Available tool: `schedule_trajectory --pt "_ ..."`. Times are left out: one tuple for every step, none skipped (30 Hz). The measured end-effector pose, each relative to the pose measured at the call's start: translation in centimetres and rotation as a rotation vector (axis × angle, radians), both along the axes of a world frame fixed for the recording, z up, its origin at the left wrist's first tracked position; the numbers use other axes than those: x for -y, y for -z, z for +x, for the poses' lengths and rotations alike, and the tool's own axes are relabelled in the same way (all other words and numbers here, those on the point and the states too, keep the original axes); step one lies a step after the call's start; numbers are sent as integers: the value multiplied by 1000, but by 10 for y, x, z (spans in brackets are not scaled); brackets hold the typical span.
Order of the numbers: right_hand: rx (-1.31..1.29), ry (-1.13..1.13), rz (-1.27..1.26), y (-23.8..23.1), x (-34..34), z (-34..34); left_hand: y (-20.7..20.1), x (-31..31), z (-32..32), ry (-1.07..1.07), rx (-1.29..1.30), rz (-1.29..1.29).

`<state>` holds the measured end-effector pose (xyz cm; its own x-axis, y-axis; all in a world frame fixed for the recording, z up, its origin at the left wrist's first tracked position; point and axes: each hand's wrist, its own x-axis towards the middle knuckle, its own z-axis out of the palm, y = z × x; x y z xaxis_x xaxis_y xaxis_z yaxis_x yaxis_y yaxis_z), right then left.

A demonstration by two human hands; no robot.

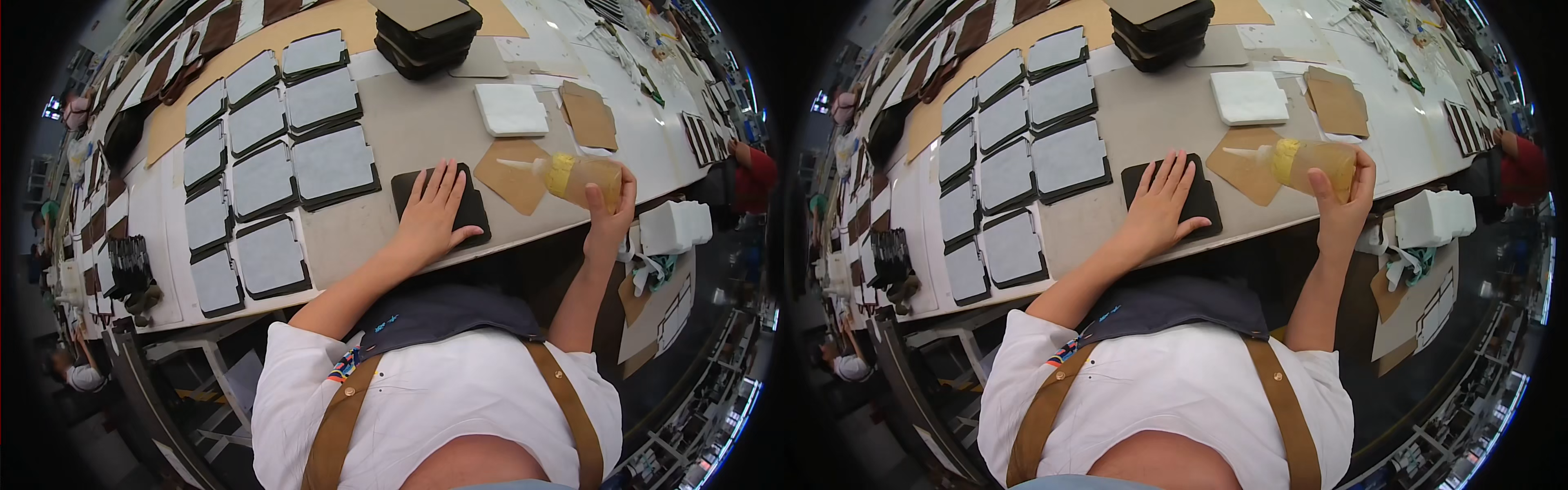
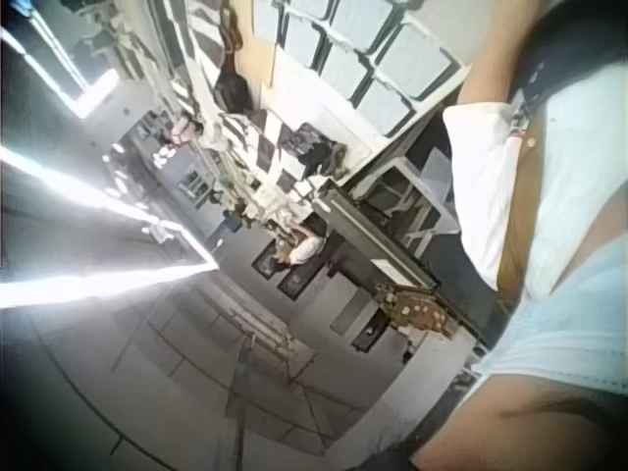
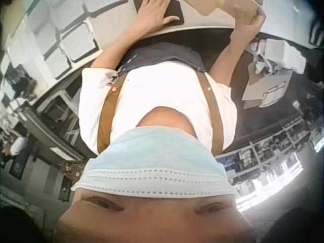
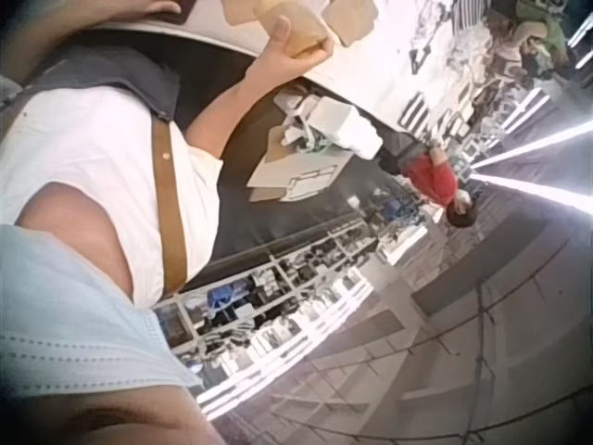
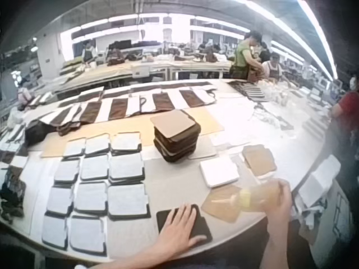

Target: The person applies glue from a squeeze bottle onto black rectangular pads, then places a white square sheet on top and presses it down. They repeat this process for several units, stacking the finished assemblies on the table.

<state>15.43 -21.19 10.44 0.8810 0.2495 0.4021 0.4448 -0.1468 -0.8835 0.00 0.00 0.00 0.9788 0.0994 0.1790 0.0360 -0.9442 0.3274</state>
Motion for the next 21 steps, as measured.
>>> schedule_trajectory --pt "-11 12 18 0 0 -1 -2 3 -1 -3 -11 28" --pt "-22 23 35 1 1 -2 -3 5 -2 -5 -21 55" --pt "-40 13 37 3 1 0 -4 4 -1 0 -23 61" --pt "-57 3 39 6 1 4 -5 3 0 5 -24 66" --pt "-73 -8 40 8 1 6 -5 2 1 11 -25 71" --pt "-50 1 20 8 -2 4 -4 2 2 9 -23 66" --pt "-27 9 -1 7 -7 1 -2 3 2 8 -22 62" --pt "-4 18 -22 7 -9 -1 -1 3 2 7 -21 57" --pt "-41 -3 -1 7 -9 0 -1 3 3 7 -19 48" --pt "-79 -23 19 8 -10 1 -2 3 3 8 -17 39" --pt "-116 -43 40 8 -10 2 -2 3 3 9 -16 31" --pt "-77 -38 14 8 -11 1 -2 3 3 9 -13 24" --pt "-38 -32 -11 8 -14 -1 -2 3 3 10 -10 18" --pt "1 -26 -37 8 -16 -2 -3 4 3 10 -8 12" --pt "-28 -45 -18 9 -15 -1 -4 4 3 9 -11 16" --pt "-56 -64 1 10 -15 0 -5 4 3 8 -13 19" --pt "-85 -83 20 11 -14 1 -5 4 4 7 -16 23" --pt "-77 -83 16 13 -14 1 -6 4 4 9 -16 24" --pt "-70 -82 12 14 -15 0 -6 4 4 10 -15 25" --pt "-63 -82 8 14 -15 0 -6 4 4 11 -14 25" --pt "-70 -85 12 14 -16 0 -6 4 4 10 -15 27"
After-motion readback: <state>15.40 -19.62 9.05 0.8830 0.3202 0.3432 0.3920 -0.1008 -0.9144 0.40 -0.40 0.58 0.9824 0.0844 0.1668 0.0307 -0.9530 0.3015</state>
